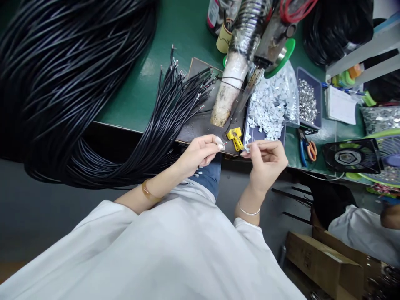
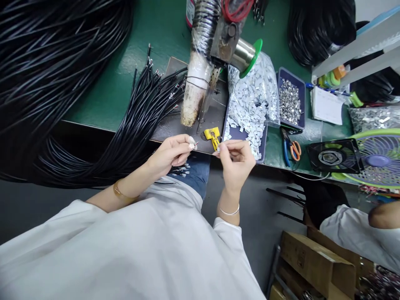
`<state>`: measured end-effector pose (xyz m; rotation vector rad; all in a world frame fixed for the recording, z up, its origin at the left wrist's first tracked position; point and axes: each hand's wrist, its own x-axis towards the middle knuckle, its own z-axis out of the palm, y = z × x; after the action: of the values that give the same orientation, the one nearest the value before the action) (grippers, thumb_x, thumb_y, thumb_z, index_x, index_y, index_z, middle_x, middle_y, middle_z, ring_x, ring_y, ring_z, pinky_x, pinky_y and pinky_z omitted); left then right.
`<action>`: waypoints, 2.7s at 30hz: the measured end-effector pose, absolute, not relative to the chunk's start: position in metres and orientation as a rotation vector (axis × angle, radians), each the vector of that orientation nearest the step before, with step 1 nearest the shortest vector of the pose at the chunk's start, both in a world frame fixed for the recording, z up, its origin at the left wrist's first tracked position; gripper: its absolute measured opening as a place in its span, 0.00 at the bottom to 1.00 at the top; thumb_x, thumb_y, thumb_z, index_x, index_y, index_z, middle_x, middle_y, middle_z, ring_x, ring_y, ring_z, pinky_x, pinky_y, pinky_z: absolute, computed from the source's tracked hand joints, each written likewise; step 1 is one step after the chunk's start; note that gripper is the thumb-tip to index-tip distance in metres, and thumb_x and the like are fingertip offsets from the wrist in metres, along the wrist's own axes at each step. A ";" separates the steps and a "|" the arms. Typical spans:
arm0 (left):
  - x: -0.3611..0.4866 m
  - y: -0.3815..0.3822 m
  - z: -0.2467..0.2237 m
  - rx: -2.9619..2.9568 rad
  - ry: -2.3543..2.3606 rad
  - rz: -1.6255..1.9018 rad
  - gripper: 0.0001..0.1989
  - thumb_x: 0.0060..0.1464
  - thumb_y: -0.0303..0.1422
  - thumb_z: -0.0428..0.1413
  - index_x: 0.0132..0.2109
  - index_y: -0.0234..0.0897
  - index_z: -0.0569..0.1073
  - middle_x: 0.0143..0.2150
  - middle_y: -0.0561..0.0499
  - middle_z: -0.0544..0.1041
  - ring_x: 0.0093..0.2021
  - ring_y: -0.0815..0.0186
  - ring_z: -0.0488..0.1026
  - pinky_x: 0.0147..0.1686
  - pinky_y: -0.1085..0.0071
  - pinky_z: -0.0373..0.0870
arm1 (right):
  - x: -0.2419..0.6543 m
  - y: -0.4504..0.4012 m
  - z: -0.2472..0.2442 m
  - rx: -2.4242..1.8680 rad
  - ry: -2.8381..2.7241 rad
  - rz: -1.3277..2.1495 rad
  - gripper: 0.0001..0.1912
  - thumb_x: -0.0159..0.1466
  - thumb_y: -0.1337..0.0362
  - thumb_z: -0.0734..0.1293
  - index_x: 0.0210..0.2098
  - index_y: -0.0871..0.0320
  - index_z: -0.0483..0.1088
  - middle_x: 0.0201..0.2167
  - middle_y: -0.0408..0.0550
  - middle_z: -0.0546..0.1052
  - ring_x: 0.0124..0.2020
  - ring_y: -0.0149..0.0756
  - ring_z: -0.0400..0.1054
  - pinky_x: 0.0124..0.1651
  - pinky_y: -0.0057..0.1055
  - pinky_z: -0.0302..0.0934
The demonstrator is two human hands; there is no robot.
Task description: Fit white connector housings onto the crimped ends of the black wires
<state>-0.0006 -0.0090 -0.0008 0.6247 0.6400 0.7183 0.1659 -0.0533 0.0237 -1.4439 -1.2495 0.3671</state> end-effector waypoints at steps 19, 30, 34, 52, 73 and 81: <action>-0.002 -0.006 -0.003 0.893 0.661 0.719 0.16 0.45 0.41 0.68 0.29 0.32 0.76 0.18 0.57 0.68 0.17 0.79 0.56 0.17 0.78 0.48 | 0.150 -0.056 0.002 -1.390 -1.442 0.478 0.03 0.63 0.65 0.68 0.33 0.54 0.76 0.37 0.45 0.80 0.40 0.34 0.76 0.39 0.33 0.74; 0.000 -0.003 0.000 0.931 0.826 0.928 0.05 0.40 0.28 0.65 0.27 0.31 0.77 0.25 0.53 0.77 0.27 0.73 0.71 0.32 0.76 0.68 | 0.140 -0.063 0.006 -1.297 -1.412 0.258 0.09 0.67 0.69 0.62 0.43 0.51 0.73 0.41 0.46 0.80 0.44 0.36 0.77 0.46 0.40 0.75; 0.001 -0.001 0.001 0.962 0.839 0.994 0.05 0.41 0.27 0.64 0.26 0.32 0.76 0.24 0.55 0.75 0.26 0.74 0.70 0.31 0.78 0.67 | 0.136 -0.062 0.004 -1.302 -1.558 0.071 0.07 0.64 0.70 0.66 0.39 0.52 0.72 0.40 0.44 0.81 0.42 0.34 0.77 0.46 0.36 0.74; 0.008 0.004 0.000 1.003 0.870 1.110 0.02 0.43 0.27 0.62 0.27 0.32 0.79 0.22 0.55 0.76 0.23 0.75 0.68 0.26 0.79 0.66 | 0.142 -0.048 -0.012 -1.337 -1.568 0.070 0.03 0.64 0.68 0.67 0.37 0.54 0.70 0.47 0.48 0.81 0.41 0.35 0.79 0.38 0.33 0.76; 0.009 0.004 0.007 1.110 1.032 1.071 0.05 0.43 0.29 0.59 0.28 0.30 0.78 0.20 0.56 0.69 0.22 0.76 0.60 0.23 0.79 0.59 | 0.141 -0.043 0.002 -1.421 -1.543 0.160 0.03 0.63 0.69 0.69 0.35 0.54 0.73 0.42 0.45 0.82 0.41 0.33 0.78 0.33 0.28 0.73; 0.007 0.008 0.007 1.108 0.962 1.035 0.05 0.42 0.29 0.59 0.25 0.30 0.76 0.19 0.57 0.67 0.21 0.77 0.59 0.23 0.79 0.56 | 0.141 -0.046 0.000 -1.378 -1.519 0.129 0.01 0.64 0.67 0.67 0.36 0.55 0.70 0.42 0.46 0.82 0.41 0.35 0.79 0.39 0.33 0.76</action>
<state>0.0074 0.0079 0.0069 1.1079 0.9619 1.0345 0.1408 -0.0464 0.0001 -1.3782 -1.5191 0.1293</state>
